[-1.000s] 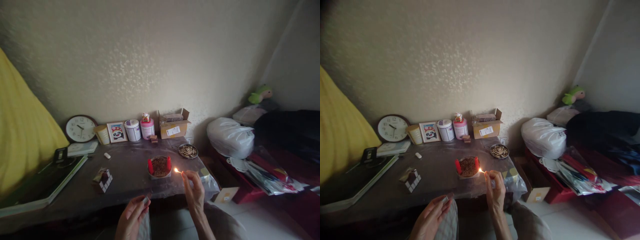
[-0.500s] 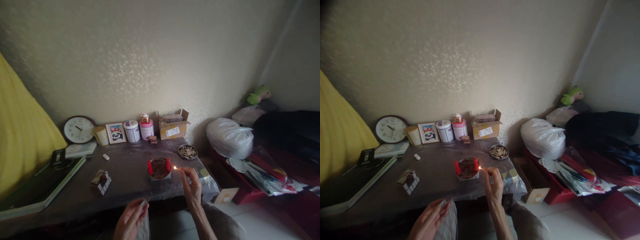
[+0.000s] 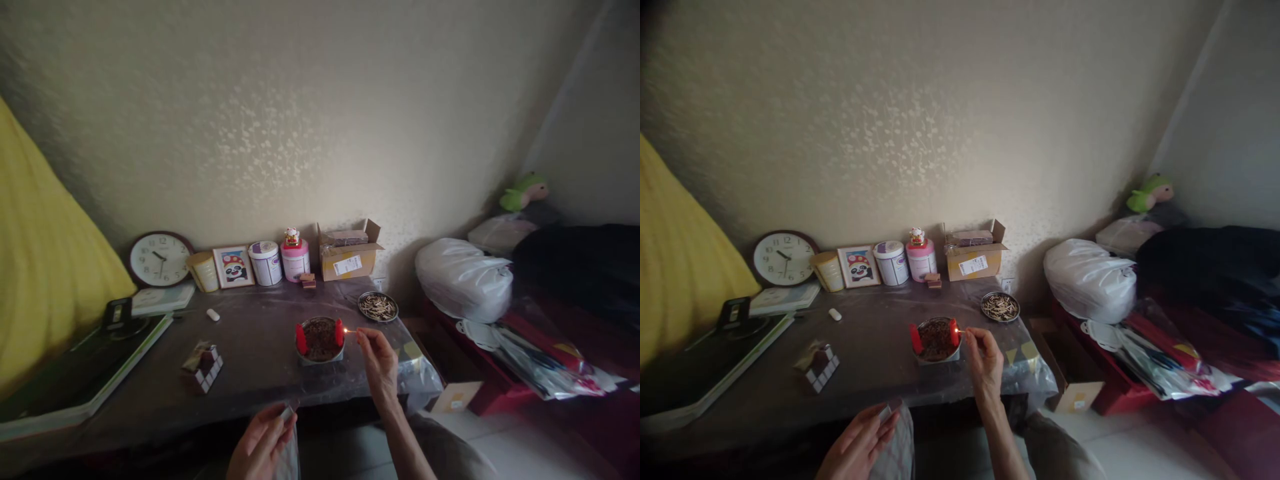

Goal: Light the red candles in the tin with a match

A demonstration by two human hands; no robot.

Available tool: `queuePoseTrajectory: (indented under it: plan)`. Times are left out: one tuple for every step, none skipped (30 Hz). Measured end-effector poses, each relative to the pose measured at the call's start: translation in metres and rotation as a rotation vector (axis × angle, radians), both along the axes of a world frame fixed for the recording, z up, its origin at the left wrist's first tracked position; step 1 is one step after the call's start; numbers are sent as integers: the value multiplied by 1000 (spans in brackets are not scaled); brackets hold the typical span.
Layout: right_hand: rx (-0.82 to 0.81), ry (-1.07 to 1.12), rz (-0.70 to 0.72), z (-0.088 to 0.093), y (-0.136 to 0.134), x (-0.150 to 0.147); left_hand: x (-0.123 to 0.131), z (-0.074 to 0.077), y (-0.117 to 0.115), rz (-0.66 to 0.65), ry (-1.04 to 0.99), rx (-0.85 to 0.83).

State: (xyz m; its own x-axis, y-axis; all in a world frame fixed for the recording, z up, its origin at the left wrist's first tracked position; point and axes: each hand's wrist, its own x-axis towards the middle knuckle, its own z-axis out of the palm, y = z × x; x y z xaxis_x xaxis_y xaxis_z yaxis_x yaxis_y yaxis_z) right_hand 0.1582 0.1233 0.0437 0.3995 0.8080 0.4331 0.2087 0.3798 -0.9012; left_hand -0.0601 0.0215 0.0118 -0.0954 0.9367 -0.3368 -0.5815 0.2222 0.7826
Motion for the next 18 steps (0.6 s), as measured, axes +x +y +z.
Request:
queuePoseTrajectory:
  plan:
    - [-5, 11, 7, 0, 1, 0, 0, 0, 0, 0, -1, -6]
    - [-9, 22, 13, 0, 2, -1, 0, 0, 1, 1, -2, -14]
    - [-12, 32, 19, 0, 3, -1, -1, 0, 1, 3, 0, -21]
    - [-14, 41, 23, 1, 4, -1, -1, 0, 1, 2, 4, -27]
    - [-16, 51, 26, 1, 5, -2, -1, 0, 2, 1, 8, -29]
    - [-19, 60, 27, 2, 5, -2, -1, 0, 2, 2, 12, -28]
    - [-22, 69, 26, 3, 6, -3, -1, 0, 2, 6, 13, -25]
    - [-26, 76, 26, 4, 6, -3, -1, 0, 3, 13, 13, -22]
    - [-30, 81, 25, 5, 7, -3, 0, 0, 3, 17, 11, -22]
    - [-34, 84, 25, 6, 8, -3, 0, 0, 3, 21, 9, -25]
    - [-37, 85, 23, 6, 9, -3, 0, 0, 4, 23, 6, -30]
    - [-40, 85, 22, 7, 10, -3, -1, 0, 4, 21, 2, -33]
    - [-42, 85, 21, 7, 11, -4, -1, 0, 4, 16, -3, -34]
    - [-43, 84, 20, 7, 12, -4, -1, 0, 5, 10, -9, -32]
    - [-44, 84, 18, 7, 14, -4, -1, -1, 5, 5, -15, -29]
    - [-46, 85, 16, 8, 15, -4, -2, -2, 5, 1, -19, -24]
    - [-47, 86, 14, 8, 16, -4, -2, -3, 5, -3, -20, -21]
    - [-48, 86, 12, 8, 17, -5, -3, -4, 5, -4, -17, -20]
